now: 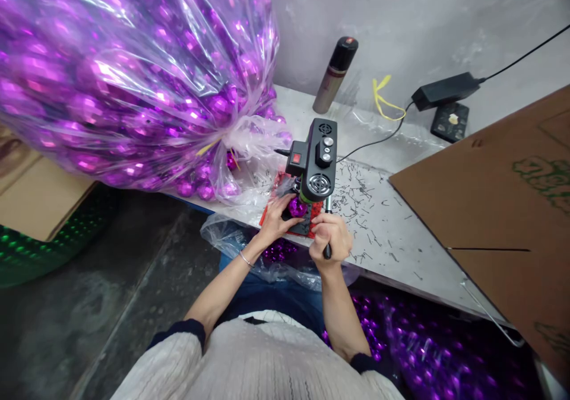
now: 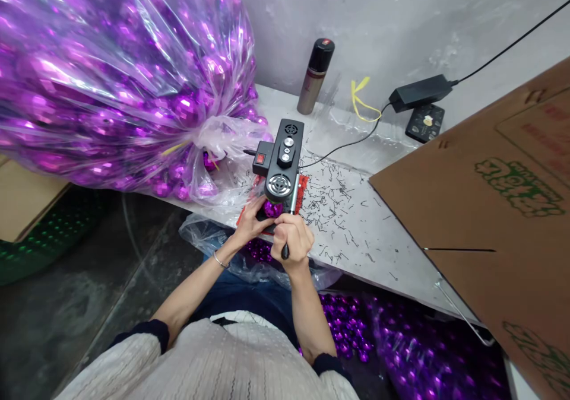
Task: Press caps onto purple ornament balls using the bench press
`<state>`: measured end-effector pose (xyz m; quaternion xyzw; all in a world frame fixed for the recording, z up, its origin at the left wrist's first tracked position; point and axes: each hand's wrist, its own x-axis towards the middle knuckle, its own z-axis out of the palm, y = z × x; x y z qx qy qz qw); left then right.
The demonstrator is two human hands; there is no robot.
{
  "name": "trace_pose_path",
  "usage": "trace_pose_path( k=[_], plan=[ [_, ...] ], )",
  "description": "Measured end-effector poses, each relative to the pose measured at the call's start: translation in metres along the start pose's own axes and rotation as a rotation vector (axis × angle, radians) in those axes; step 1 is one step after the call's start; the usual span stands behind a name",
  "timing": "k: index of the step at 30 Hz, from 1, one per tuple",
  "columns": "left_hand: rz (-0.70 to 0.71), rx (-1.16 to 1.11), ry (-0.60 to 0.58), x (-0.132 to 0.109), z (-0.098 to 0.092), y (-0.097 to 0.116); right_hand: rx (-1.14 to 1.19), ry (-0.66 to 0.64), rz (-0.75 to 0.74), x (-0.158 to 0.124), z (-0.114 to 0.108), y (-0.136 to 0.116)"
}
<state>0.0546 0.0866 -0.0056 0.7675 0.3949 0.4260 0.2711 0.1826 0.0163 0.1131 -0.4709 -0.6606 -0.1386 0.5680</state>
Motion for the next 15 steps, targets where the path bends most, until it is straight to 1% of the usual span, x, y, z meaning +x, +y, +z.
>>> trace_pose_path(
  k=[3,7,12,15],
  plan=[
    [0.013,-0.011,0.02,-0.001,0.001,0.0,0.012,0.041,-0.026,-0.012,0.007,0.006],
    [0.013,-0.01,0.022,-0.001,0.002,0.0,0.011,0.082,-0.012,-0.023,0.013,0.012],
    [0.033,-0.025,0.025,0.0,0.001,0.001,0.039,0.095,0.021,-0.029,0.017,0.014],
    [0.012,-0.012,0.013,0.0,0.001,0.001,0.043,0.107,0.019,-0.031,0.02,0.015]
  ],
)
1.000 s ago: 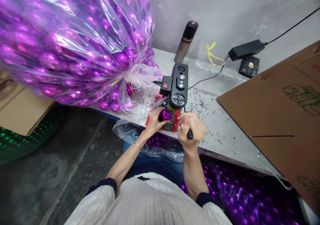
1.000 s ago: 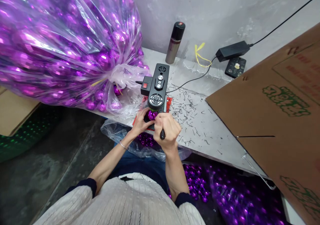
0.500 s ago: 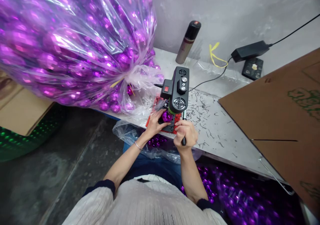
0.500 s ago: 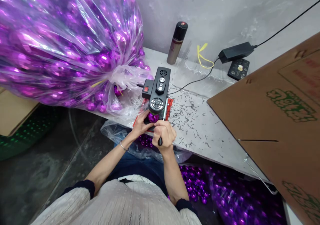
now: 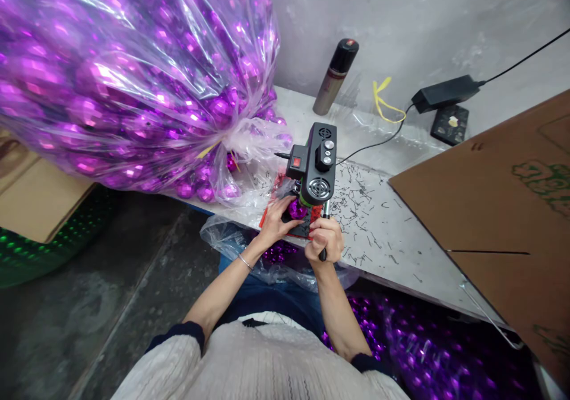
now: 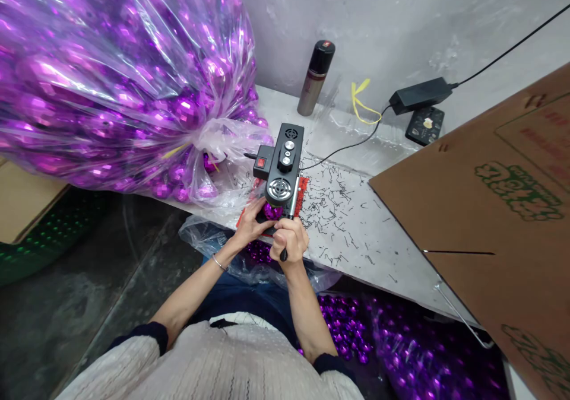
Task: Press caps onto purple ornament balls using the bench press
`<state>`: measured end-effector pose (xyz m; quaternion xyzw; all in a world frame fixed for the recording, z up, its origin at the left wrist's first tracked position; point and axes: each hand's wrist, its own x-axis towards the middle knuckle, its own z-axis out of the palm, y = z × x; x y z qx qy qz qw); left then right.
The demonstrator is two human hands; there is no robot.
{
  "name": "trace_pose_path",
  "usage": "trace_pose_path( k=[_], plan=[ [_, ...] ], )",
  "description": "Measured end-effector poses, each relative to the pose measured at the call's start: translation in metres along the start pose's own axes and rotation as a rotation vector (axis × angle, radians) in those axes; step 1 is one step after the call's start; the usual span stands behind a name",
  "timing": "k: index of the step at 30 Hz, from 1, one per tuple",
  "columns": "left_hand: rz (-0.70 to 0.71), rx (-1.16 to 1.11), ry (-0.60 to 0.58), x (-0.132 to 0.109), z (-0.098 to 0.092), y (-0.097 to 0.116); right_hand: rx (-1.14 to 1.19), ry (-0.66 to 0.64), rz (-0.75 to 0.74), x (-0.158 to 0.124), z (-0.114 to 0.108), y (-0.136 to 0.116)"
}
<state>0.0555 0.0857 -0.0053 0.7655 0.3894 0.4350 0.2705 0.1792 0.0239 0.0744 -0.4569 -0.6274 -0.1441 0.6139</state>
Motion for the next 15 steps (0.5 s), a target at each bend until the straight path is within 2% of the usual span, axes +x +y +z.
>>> trace_pose_path(
  k=[4,10,15],
  plan=[
    [-0.049,0.013,-0.034,0.0011,-0.0007,0.0002,0.009,0.039,0.014,-0.0032,0.0037,0.001],
    [-0.041,0.006,-0.019,0.003,-0.0011,0.0007,0.058,0.057,0.009,-0.0068,0.0067,0.0043],
    [-0.033,0.007,-0.022,0.0053,-0.0007,-0.0011,-0.019,-0.02,-0.088,-0.0066,0.0043,0.0058]
  ],
)
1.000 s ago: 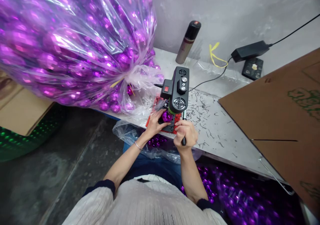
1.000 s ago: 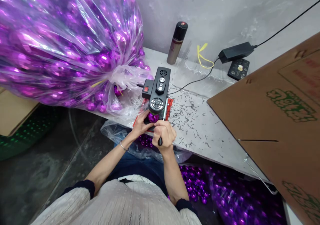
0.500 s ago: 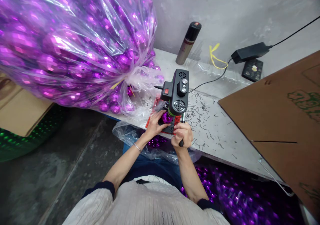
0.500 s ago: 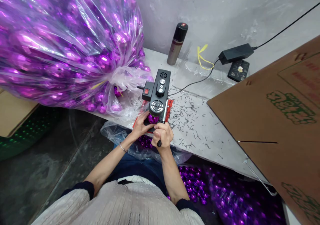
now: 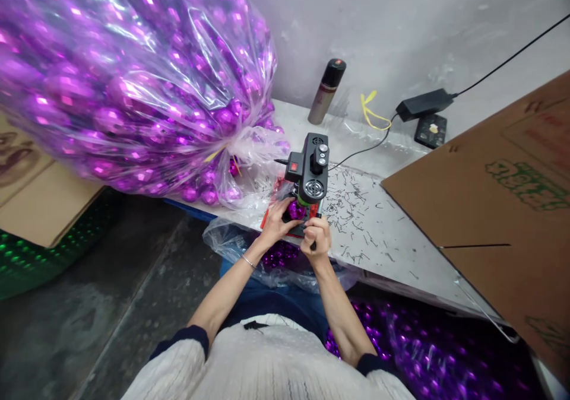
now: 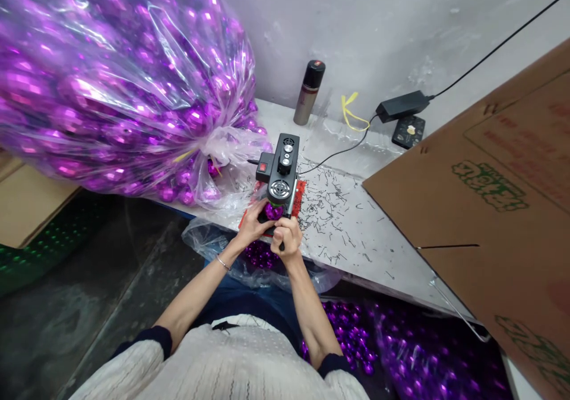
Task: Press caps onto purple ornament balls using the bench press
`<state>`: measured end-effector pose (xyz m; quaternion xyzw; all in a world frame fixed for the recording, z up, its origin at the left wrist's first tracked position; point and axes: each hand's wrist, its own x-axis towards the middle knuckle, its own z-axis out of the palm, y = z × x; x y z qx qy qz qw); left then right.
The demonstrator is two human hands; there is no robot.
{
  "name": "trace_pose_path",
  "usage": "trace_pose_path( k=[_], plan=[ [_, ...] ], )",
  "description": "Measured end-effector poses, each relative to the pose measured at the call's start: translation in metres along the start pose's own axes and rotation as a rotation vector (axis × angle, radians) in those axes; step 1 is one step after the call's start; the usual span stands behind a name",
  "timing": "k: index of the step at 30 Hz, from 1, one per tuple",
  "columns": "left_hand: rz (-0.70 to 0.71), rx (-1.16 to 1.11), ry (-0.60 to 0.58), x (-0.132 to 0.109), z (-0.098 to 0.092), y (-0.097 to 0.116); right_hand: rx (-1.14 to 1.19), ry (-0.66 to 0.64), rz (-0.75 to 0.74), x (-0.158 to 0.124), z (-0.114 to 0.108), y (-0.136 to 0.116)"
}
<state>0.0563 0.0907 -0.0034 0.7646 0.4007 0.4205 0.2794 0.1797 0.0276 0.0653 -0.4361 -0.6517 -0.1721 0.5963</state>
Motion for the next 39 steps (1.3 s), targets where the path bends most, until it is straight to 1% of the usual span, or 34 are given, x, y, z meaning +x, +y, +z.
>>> trace_pose_path(
  k=[1,3,5,7,9,12,14,16,17,18,20,22,23,24,25,26,28,30,34,37,39],
  plan=[
    [0.0,0.002,-0.002,0.001,0.0,-0.001,0.01,0.002,0.021,0.003,-0.001,-0.002],
    [0.006,0.006,-0.001,0.001,0.001,-0.001,0.037,0.018,0.114,0.015,-0.006,-0.009],
    [0.032,0.014,0.019,-0.001,0.001,0.0,0.044,-0.008,0.196,0.032,-0.012,-0.017],
    [0.095,0.041,0.057,-0.01,-0.001,0.002,0.051,-0.058,0.221,0.048,-0.019,-0.024],
    [0.201,0.101,0.061,-0.027,-0.004,0.005,0.063,-0.089,0.201,0.059,-0.024,-0.027],
    [0.377,0.23,-0.043,-0.064,-0.009,0.009,0.056,-0.11,0.159,0.058,-0.028,-0.025],
    [0.442,0.297,-0.111,-0.086,-0.011,0.01,0.054,-0.113,0.148,0.051,-0.027,-0.022],
    [0.477,0.313,-0.123,-0.095,-0.015,0.01,0.061,-0.104,0.143,0.044,-0.025,-0.02],
    [0.482,0.307,-0.097,-0.093,-0.018,0.009,0.064,-0.1,0.142,0.042,-0.024,-0.02],
    [0.467,0.302,-0.049,-0.086,-0.023,0.007,0.063,-0.095,0.142,0.041,-0.024,-0.02],
    [0.354,0.325,0.096,-0.055,-0.039,0.003,0.057,-0.087,0.14,0.041,-0.023,-0.02],
    [0.108,0.409,0.23,-0.011,-0.061,-0.005,0.049,-0.079,0.13,0.042,-0.022,-0.02],
    [-0.015,0.461,0.279,0.012,-0.073,-0.009,0.048,-0.078,0.123,0.043,-0.022,-0.021],
    [-0.143,0.517,0.292,0.034,-0.085,-0.014,0.049,-0.079,0.115,0.043,-0.023,-0.021],
    [-0.263,0.572,0.279,0.054,-0.097,-0.02,0.052,-0.082,0.113,0.043,-0.023,-0.021],
    [-0.364,0.619,0.232,0.071,-0.107,-0.025,0.054,-0.085,0.115,0.043,-0.023,-0.021],
    [-0.484,0.687,0.124,0.094,-0.12,-0.034,0.057,-0.089,0.124,0.042,-0.023,-0.021],
    [-0.526,0.722,0.061,0.105,-0.125,-0.041,0.056,-0.093,0.134,0.041,-0.023,-0.022],
    [-0.505,0.707,0.045,0.106,-0.124,-0.049,0.062,-0.094,0.139,0.041,-0.023,-0.023],
    [-0.46,0.592,0.0,0.102,-0.127,-0.05,0.065,-0.09,0.139,0.041,-0.022,-0.023],
    [-0.398,0.457,0.012,0.096,-0.131,-0.046,0.069,-0.088,0.137,0.041,-0.021,-0.023]
  ],
)
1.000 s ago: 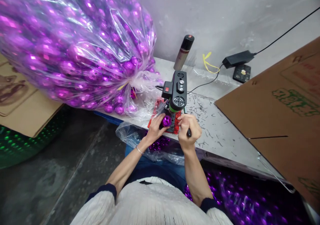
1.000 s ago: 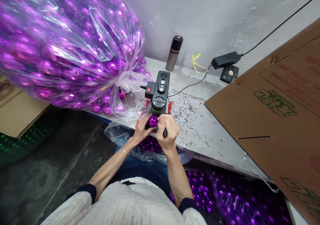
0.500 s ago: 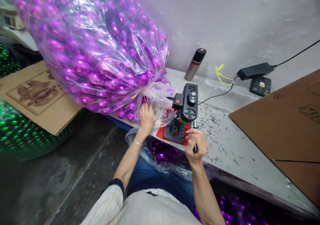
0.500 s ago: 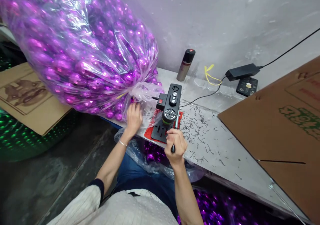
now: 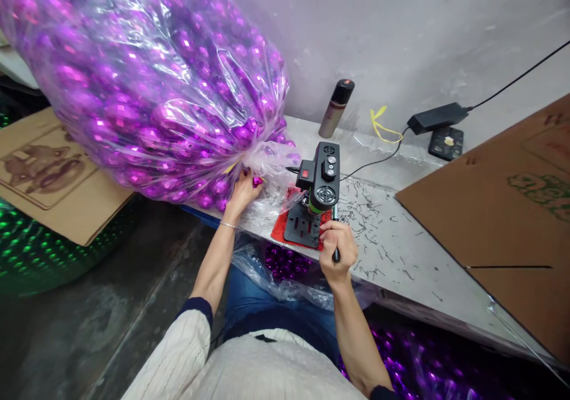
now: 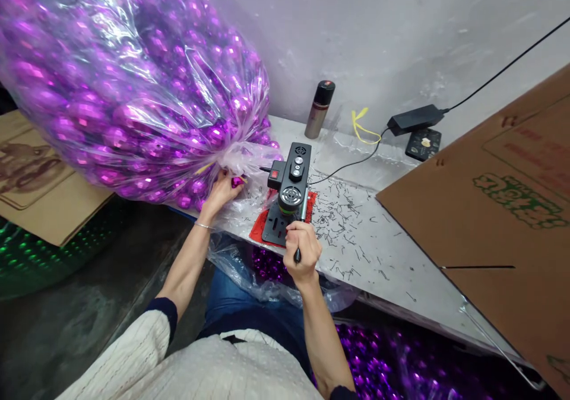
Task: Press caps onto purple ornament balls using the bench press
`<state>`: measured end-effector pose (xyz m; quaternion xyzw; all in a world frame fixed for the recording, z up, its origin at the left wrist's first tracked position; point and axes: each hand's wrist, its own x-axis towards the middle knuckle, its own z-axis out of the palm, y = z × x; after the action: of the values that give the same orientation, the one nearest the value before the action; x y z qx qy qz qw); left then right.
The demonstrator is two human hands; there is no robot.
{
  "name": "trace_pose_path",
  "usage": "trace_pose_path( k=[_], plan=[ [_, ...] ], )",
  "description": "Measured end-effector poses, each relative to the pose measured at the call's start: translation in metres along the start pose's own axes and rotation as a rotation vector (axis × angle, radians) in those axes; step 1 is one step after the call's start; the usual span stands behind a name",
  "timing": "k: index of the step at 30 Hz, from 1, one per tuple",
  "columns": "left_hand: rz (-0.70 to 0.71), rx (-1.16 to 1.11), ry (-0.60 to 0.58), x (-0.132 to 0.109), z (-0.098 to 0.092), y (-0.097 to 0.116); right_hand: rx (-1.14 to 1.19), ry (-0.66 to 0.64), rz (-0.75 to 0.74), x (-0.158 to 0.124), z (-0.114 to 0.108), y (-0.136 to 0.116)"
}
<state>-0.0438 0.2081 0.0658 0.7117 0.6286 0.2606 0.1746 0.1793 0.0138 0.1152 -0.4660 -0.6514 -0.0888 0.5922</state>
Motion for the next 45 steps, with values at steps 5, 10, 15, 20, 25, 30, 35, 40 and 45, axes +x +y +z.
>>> trace_pose_path(
  k=[5,10,15,20,25,30,35,40,45],
  plan=[
    [0.022,-0.565,0.024,-0.039,-0.005,0.01,0.008,-0.008,0.008,-0.001,0.0,0.0],
    [-0.091,-0.935,-0.131,-0.092,0.019,0.034,0.003,-0.011,0.0,0.001,-0.001,0.0],
    [0.017,-0.818,-0.149,-0.115,0.047,0.044,-0.009,-0.042,-0.01,0.001,-0.003,0.0],
    [0.15,-0.563,-0.186,-0.118,0.056,0.049,-0.015,-0.058,-0.007,0.002,-0.005,0.0],
    [0.179,-0.496,-0.179,-0.121,0.064,0.056,-0.018,-0.06,-0.01,0.003,-0.006,0.0],
    [0.263,-0.426,-0.079,-0.12,0.078,0.054,-0.029,-0.066,-0.02,0.002,-0.006,0.001],
    [0.369,-0.396,-0.028,-0.118,0.088,0.057,-0.022,-0.059,-0.016,0.001,-0.005,0.0],
    [0.384,-0.333,-0.027,-0.121,0.098,0.064,-0.04,-0.057,-0.018,0.003,-0.005,-0.002],
    [0.404,-0.337,-0.005,-0.122,0.104,0.062,-0.041,-0.044,-0.014,0.003,-0.005,-0.002]
  ],
)
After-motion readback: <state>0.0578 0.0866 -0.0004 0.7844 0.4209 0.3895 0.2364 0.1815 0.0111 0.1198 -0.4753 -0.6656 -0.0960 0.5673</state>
